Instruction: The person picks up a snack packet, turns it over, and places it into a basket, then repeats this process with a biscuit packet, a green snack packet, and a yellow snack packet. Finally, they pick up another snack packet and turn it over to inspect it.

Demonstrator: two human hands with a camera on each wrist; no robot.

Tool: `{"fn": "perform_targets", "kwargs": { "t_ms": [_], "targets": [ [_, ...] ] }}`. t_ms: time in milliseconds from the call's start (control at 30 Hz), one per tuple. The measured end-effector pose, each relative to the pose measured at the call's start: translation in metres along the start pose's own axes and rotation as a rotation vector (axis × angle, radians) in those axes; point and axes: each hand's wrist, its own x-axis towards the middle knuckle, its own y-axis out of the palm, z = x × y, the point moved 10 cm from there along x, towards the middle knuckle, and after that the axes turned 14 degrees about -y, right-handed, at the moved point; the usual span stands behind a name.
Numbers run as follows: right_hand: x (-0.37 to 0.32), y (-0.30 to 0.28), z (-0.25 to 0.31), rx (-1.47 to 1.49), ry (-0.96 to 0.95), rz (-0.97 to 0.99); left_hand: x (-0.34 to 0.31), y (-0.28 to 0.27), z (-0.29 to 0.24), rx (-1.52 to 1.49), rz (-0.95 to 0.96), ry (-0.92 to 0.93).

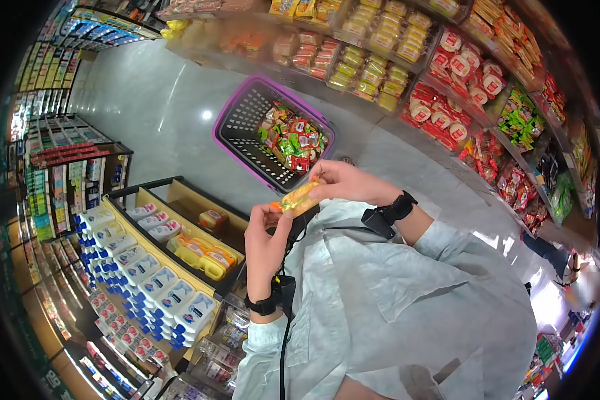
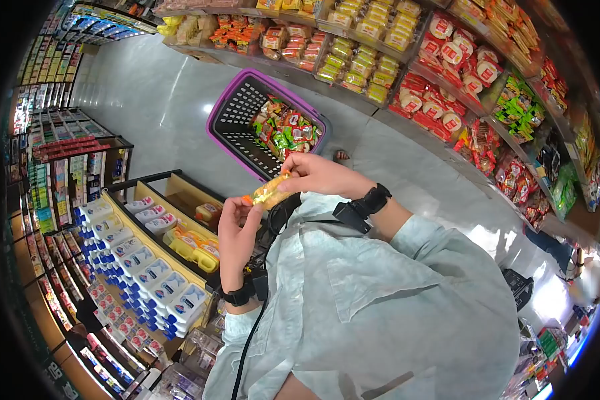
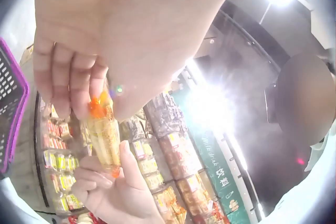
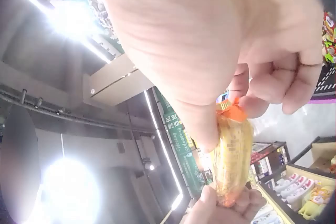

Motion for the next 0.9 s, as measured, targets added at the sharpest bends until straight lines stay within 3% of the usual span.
{"fn": "perform_targets", "kwargs": {
  "t_ms": [133,233,533,633,733,900],
  "targets": [
    [0.008,-0.017,0.017,0.071,0.083,0.023,0.020,0.015,-0.010,-0.218,0.101,0.014],
    [0.022,-0.021,0.025,0.092,0.044,0.015,0.031,0.019,-0.009,-0.297,0.137,-0.025],
    [0.072,-0.004,-0.002,0.006,0.123,-0.023,0.079,-0.024,0.018,-0.304,0.196,-0.009],
    [0.093,0.000,-0.009,-0.121,0.106,-0.147,0.102,-0.052,0.024,-0.265,0.221,0.031],
    [0.100,0.002,0.004,-0.282,0.142,-0.457,0.120,-0.087,0.022,-0.169,0.241,0.078],
    [0.096,0.005,0.005,-0.250,0.113,-0.680,0.158,-0.142,0.035,-0.104,0.311,0.165]
  ]
}}
